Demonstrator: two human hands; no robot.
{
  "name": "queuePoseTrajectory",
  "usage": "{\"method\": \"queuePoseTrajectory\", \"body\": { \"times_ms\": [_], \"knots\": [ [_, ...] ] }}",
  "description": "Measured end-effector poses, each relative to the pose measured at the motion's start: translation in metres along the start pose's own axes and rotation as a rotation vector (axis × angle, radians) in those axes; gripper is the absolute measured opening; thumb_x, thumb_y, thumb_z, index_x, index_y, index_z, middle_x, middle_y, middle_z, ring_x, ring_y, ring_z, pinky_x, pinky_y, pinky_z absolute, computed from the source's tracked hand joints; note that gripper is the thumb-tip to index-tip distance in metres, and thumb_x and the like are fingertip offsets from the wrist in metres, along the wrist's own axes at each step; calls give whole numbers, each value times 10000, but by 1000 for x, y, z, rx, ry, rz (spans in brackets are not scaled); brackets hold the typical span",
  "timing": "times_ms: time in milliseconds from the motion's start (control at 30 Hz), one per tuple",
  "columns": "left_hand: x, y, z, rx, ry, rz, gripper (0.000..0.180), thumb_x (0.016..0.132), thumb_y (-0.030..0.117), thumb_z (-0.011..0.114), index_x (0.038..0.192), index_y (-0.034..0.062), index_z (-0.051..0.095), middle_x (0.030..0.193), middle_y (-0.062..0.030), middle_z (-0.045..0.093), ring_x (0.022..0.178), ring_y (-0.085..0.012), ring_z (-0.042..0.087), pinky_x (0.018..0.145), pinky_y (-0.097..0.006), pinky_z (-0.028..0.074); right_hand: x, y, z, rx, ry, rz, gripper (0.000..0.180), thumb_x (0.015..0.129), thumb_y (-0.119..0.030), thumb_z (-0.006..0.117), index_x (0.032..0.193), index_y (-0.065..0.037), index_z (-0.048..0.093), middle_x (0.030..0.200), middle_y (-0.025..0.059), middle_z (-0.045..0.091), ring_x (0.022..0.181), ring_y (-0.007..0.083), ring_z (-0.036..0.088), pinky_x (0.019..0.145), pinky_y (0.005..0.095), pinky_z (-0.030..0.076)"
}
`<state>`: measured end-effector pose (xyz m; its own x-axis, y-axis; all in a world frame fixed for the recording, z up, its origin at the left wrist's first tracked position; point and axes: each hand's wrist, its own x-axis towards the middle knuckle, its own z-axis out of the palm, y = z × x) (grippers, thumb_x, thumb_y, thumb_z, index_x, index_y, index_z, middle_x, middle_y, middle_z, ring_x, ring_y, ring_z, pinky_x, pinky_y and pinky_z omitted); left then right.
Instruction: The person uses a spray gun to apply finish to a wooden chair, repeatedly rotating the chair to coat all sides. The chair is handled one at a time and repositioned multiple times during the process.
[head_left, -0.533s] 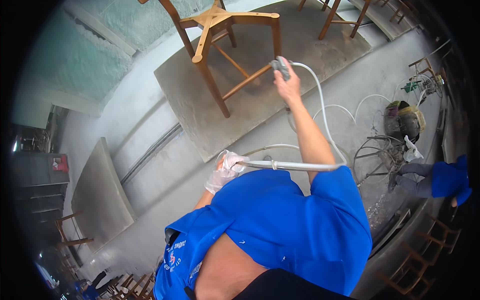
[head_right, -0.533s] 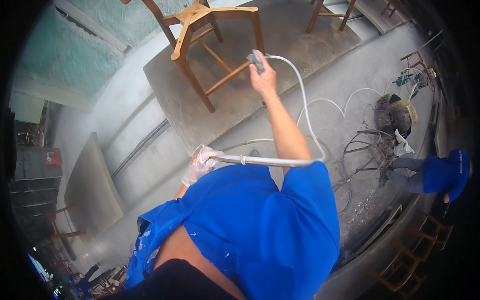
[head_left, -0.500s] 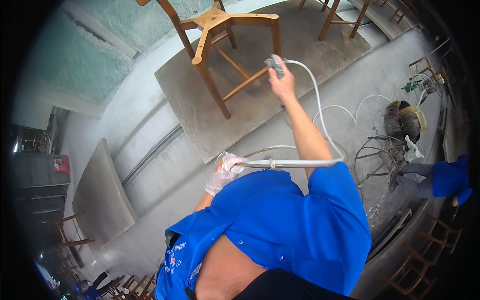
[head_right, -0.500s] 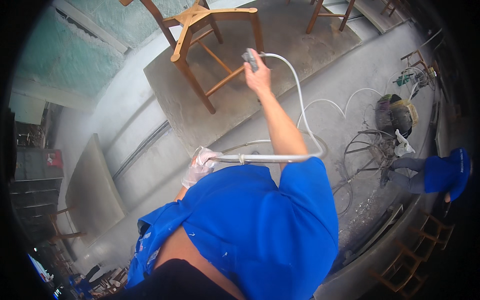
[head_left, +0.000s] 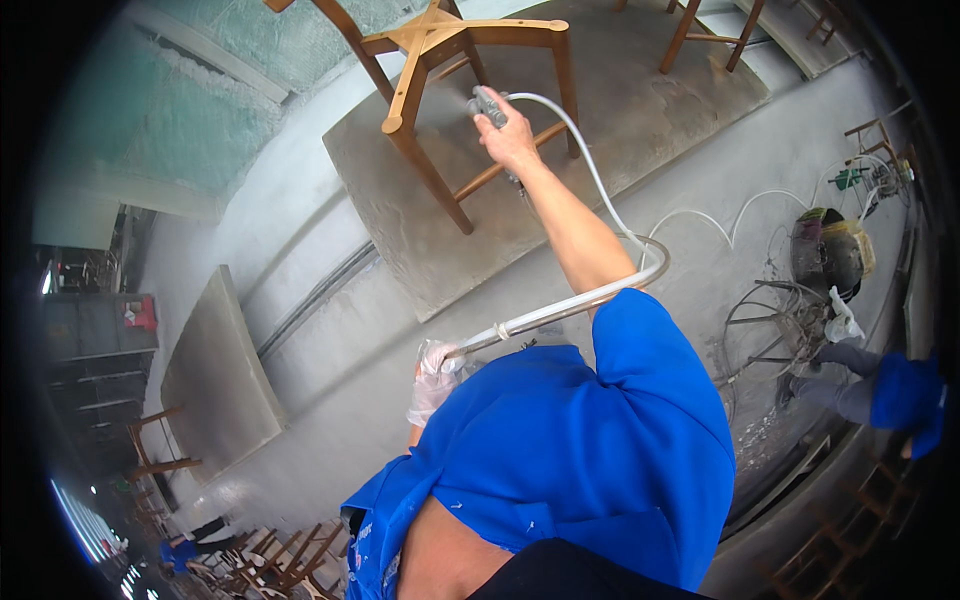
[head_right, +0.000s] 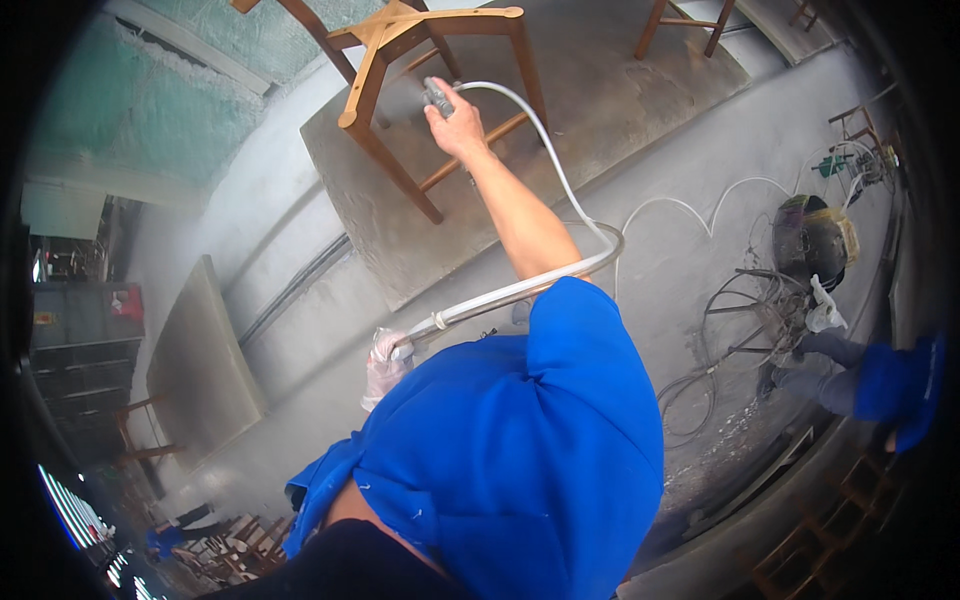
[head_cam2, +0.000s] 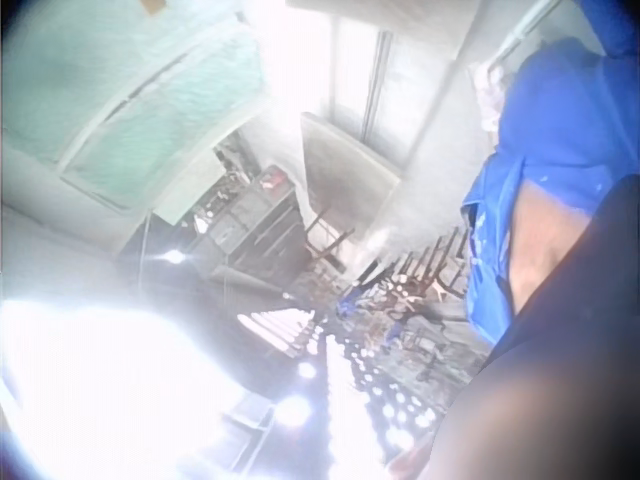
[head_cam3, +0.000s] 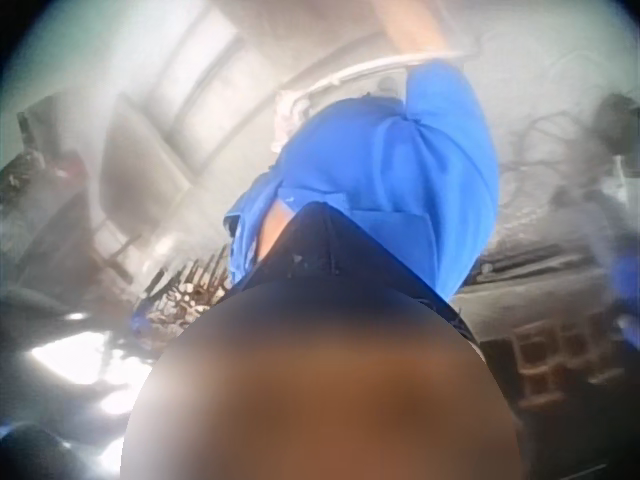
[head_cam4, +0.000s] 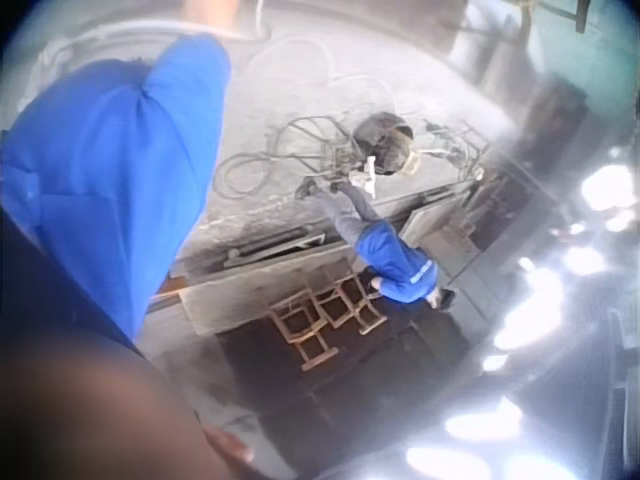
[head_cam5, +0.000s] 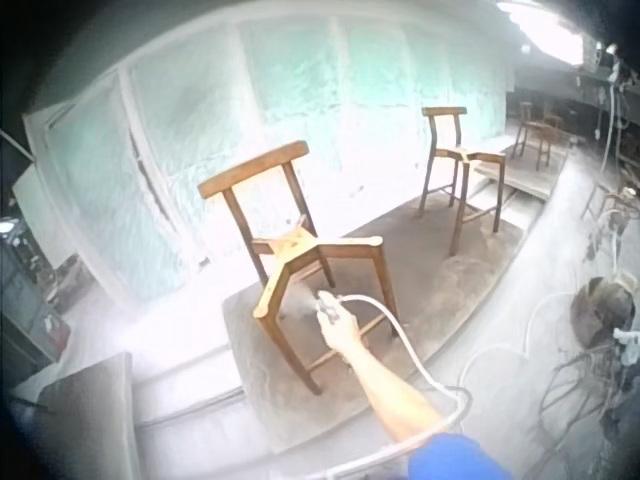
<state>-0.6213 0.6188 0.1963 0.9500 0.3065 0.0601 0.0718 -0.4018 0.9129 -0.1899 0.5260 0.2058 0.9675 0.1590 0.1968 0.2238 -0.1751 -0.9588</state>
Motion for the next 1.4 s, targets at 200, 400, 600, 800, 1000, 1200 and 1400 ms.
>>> {"method": "queuePoseTrajectory", "body": {
  "times_ms": [200,400,600,800,1000,1200,1400],
  "knots": [
    [29,14,14,105,-78,268,192,891,42,682,1068,88,741,854,-91,619,803,-275,591,738,-404,473,-12,-50,-54,204,6,363,555,1022,-169,636,1560,-238,518,929,29,694,729,112,679,523,296,503],
    [42,15,22,-132,-270,272,250,947,192,693,1156,87,780,889,-79,647,840,-244,591,778,-379,465,-126,-93,-130,204,72,453,567,1039,-130,595,1589,-151,460,898,23,644,714,97,631,466,265,427],
    [64,3,35,-77,-394,585,282,935,214,699,1171,96,797,925,-65,684,893,-248,619,836,-385,482,-142,-83,-174,-219,77,281,602,1005,-130,634,1590,-155,494,1029,74,718,865,161,704,700,336,561],
    [61,-10,44,-282,-528,401,209,876,199,716,1056,178,821,1112,-6,780,966,-227,666,941,-400,442,-111,-69,-186,-523,-163,97,590,954,-129,688,1534,-159,583,1015,78,738,856,170,686,863,347,554],
    [55,-14,40,-136,-430,447,250,917,248,683,1118,180,816,1057,-6,752,983,-234,649,956,-400,429,-153,-84,-191,-193,-374,363,601,971,-127,688,1557,-107,555,913,47,693,744,120,636,608,287,484],
    [51,0,32,27,-365,466,253,911,218,714,1141,166,806,918,-29,713,874,-266,634,886,-419,457,-203,-16,-214,302,-112,523,443,995,-194,687,1399,-34,599,874,53,671,763,135,653,456,235,419],
    [51,8,22,24,-402,431,274,873,175,751,1142,170,805,914,-27,722,867,-258,639,863,-413,460,-226,143,-191,424,122,875,232,1024,-221,654,1194,-62,660,890,62,683,774,165,687,452,274,422]
  ]
}}
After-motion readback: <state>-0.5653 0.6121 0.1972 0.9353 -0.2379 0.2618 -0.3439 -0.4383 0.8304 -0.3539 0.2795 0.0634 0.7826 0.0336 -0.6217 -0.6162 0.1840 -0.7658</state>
